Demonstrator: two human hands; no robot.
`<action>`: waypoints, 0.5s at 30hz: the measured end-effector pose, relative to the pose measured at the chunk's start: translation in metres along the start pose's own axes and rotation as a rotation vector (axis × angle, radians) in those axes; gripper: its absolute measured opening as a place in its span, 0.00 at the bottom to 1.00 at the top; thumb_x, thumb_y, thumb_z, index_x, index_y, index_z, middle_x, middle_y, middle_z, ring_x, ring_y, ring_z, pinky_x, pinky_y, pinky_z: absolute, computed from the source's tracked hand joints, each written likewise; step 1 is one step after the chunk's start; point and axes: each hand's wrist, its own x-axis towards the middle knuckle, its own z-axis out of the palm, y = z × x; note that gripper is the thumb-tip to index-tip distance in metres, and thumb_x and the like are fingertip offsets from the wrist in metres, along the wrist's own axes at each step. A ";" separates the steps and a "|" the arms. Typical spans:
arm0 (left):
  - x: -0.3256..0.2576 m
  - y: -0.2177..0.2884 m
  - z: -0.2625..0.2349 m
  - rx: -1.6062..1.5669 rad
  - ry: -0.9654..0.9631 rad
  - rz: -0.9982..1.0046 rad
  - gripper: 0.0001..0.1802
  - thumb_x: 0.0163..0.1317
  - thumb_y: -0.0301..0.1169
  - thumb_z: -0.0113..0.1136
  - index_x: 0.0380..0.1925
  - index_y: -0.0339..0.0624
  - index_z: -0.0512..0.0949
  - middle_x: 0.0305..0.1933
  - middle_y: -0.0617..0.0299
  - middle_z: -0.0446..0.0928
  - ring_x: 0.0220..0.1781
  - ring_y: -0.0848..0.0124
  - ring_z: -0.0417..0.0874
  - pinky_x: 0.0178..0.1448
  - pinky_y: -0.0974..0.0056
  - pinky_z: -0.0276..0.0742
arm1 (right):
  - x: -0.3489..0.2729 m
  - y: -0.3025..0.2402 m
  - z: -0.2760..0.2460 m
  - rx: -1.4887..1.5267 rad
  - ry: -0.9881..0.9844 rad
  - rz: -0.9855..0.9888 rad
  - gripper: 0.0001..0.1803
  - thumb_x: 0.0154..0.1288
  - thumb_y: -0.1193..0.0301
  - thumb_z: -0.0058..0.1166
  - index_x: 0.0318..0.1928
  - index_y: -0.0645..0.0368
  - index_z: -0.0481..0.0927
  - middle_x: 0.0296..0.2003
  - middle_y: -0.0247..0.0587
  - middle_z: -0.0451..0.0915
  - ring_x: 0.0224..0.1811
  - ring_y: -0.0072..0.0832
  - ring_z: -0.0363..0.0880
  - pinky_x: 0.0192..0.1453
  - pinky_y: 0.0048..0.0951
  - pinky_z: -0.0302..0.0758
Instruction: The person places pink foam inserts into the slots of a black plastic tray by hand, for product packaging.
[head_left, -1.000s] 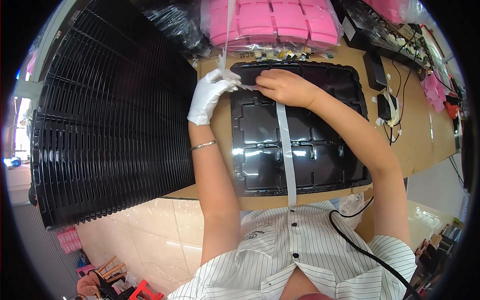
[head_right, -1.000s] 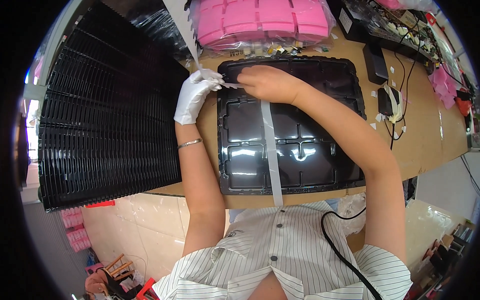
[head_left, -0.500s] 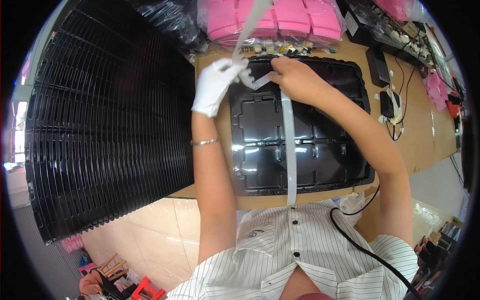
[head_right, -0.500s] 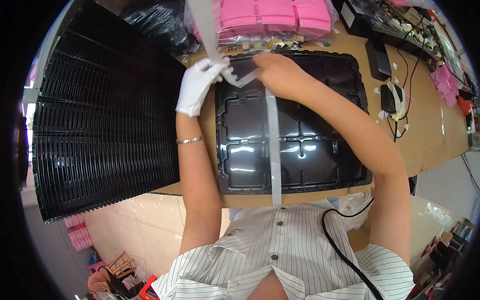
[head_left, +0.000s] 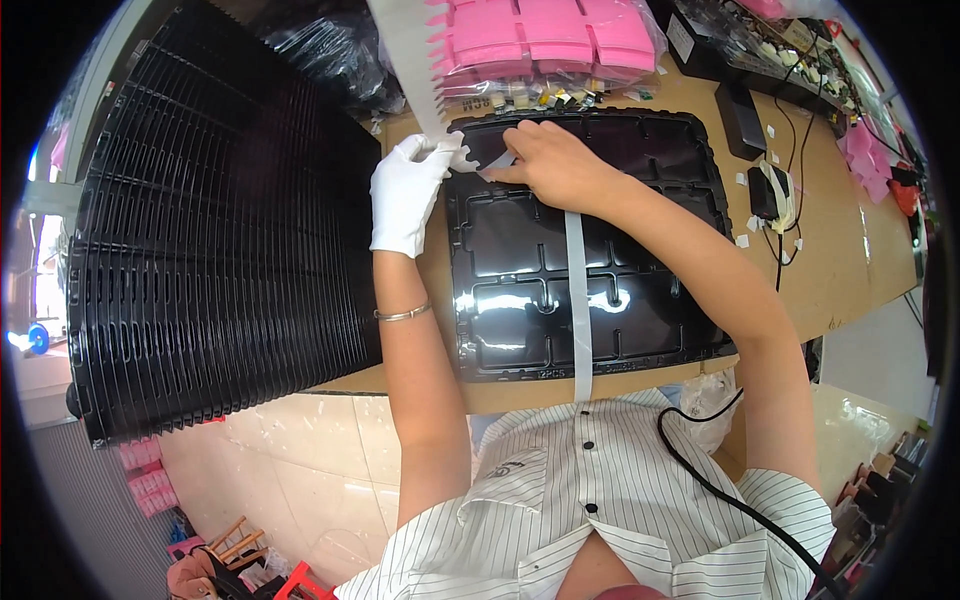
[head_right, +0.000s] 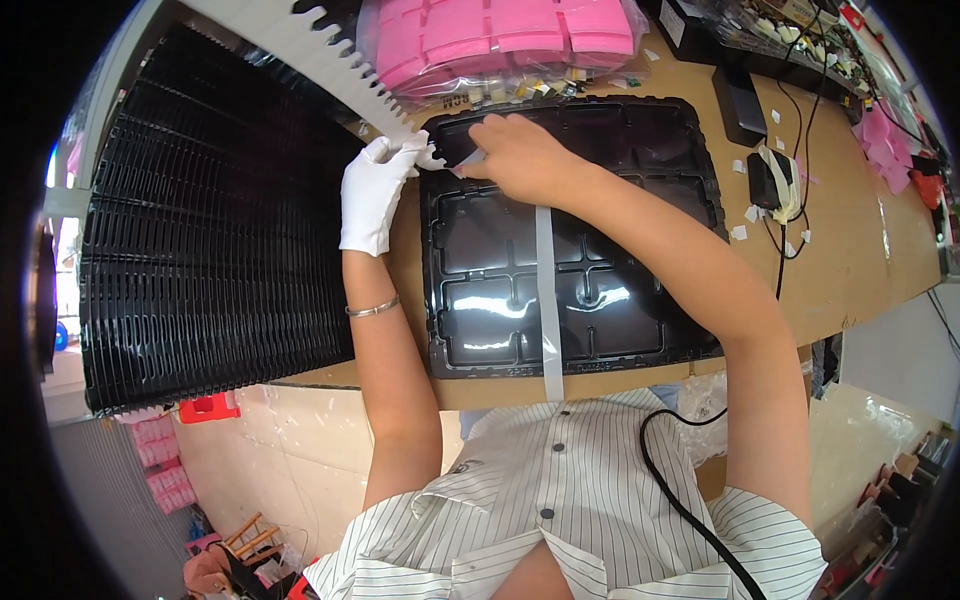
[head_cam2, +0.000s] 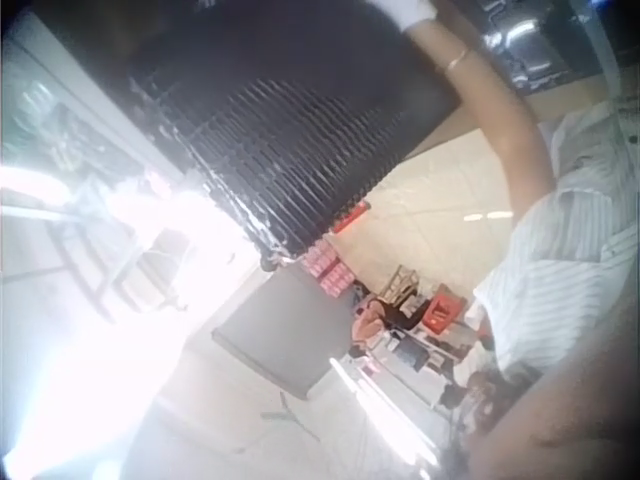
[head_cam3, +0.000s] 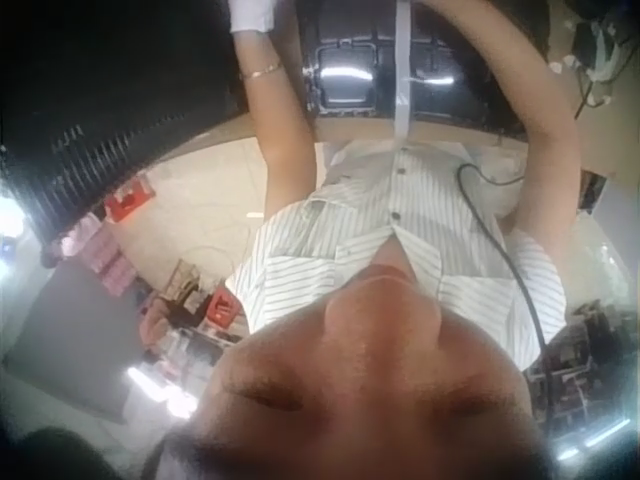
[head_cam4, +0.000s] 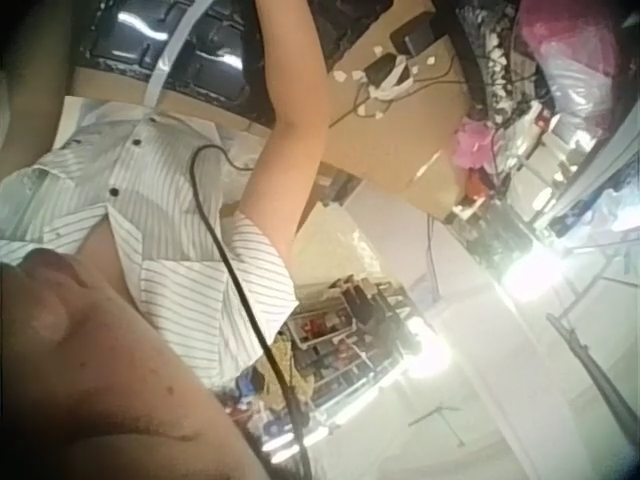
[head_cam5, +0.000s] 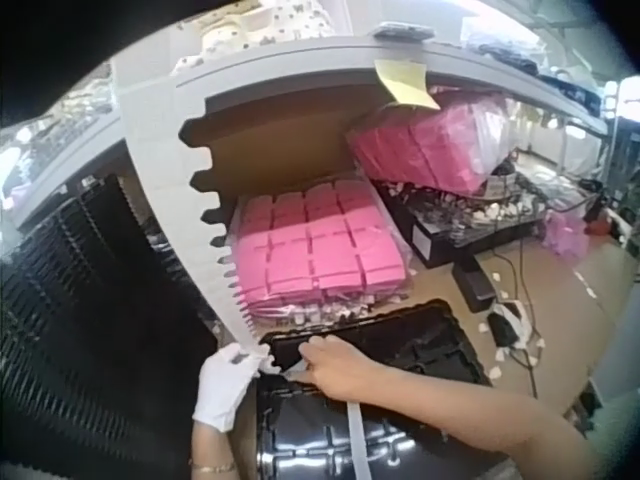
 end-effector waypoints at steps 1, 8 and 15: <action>0.001 -0.002 -0.001 0.000 0.008 0.001 0.14 0.61 0.34 0.65 0.37 0.31 0.82 0.34 0.59 0.84 0.33 0.79 0.82 0.38 0.73 0.73 | 0.000 0.000 -0.002 0.001 0.001 -0.008 0.16 0.57 0.72 0.52 0.44 0.46 0.86 0.34 0.40 0.72 0.43 0.37 0.70 0.47 0.36 0.67; 0.031 0.032 0.031 -0.034 0.082 0.218 0.07 0.61 0.25 0.59 0.37 0.34 0.81 0.32 0.61 0.82 0.30 0.78 0.79 0.35 0.72 0.75 | -0.026 0.015 -0.027 0.310 0.290 0.414 0.11 0.60 0.72 0.52 0.41 0.56 0.84 0.35 0.37 0.76 0.39 0.30 0.74 0.42 0.29 0.69; -0.019 0.040 0.047 -0.228 -0.053 0.111 0.09 0.62 0.26 0.58 0.40 0.33 0.80 0.33 0.59 0.82 0.29 0.77 0.82 0.33 0.73 0.76 | -0.055 -0.025 -0.056 1.450 0.272 0.780 0.13 0.67 0.67 0.58 0.44 0.64 0.80 0.34 0.27 0.77 0.29 0.11 0.61 0.34 0.14 0.59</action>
